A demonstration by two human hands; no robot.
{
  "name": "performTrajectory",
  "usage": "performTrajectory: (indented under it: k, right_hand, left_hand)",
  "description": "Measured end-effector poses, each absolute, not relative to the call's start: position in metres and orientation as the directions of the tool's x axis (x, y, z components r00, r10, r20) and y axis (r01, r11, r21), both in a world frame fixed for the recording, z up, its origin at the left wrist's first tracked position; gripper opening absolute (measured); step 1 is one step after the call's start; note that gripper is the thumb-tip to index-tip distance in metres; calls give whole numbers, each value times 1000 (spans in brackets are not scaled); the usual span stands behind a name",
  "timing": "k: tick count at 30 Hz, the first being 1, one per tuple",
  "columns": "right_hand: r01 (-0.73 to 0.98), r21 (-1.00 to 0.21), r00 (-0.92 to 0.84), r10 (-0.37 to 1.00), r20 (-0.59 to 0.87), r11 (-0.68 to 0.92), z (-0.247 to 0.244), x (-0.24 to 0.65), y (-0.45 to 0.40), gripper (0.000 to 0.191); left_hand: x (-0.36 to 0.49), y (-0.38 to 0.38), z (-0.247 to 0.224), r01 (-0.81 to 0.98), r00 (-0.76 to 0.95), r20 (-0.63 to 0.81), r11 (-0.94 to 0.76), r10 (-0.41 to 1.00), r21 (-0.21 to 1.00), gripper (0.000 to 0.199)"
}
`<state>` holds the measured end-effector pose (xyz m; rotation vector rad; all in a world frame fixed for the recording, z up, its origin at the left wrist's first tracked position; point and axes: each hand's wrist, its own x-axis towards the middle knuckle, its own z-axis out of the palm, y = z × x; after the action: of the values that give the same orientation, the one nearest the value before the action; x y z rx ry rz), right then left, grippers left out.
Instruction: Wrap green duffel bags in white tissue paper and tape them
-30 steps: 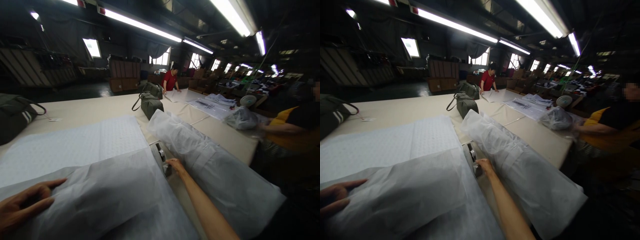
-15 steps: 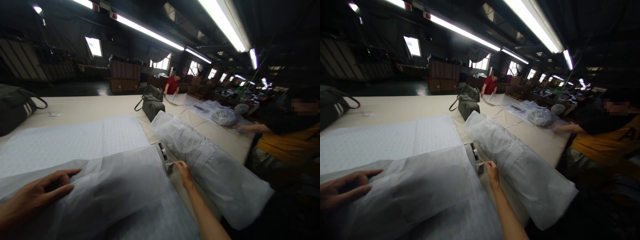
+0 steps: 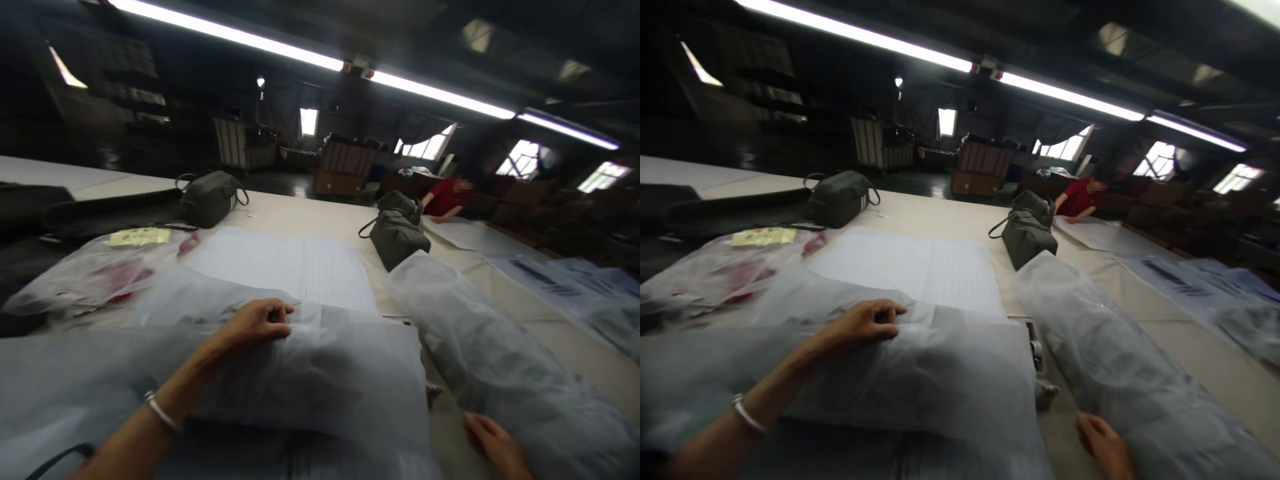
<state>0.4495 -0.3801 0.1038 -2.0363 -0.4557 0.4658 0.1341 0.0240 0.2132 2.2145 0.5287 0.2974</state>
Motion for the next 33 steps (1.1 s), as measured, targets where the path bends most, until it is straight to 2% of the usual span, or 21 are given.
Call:
performTrajectory:
  k: [2,3,4,6,8,10,13,18,25,33]
  right_hand:
    - [185,-859,899,436,-48,-477,153,446,-365,43]
    - [231,-848,892,451,-10,-477,182,436,-351,42]
    - [336,-814,811,585,-5,-473,211,421,-331,38]
    - [493,-751,589,804,-83,-439,265,378,-282,30]
    - [591,-717,363,916,-172,-369,303,334,-229,23]
    - [664,-680,181,949,-258,-312,320,299,-185,19]
    - [750,-597,82,935,-344,-286,322,277,-148,16]
    - [802,-507,114,913,-391,-317,316,285,-137,15]
    - [851,-427,92,889,-449,-305,309,283,-117,17]
    - [975,-84,134,852,-506,-204,290,285,-71,15]
  left_hand:
    - [134,24,212,261,877,56,-571,478,779,11]
    - [133,24,211,260,874,61,-570,482,780,11]
    - [133,24,210,260,873,61,-568,484,781,11]
    - [132,24,209,259,875,53,-560,481,787,10]
    - [132,24,209,253,881,49,-556,471,792,9]
    - [132,23,209,249,885,63,-584,461,773,9]
    - [133,20,211,256,885,91,-643,456,722,12]
    - [136,14,213,274,878,152,-736,454,619,12]
    - [140,16,212,265,885,153,-746,440,611,14]
    - [137,15,215,287,888,131,-754,441,591,18]
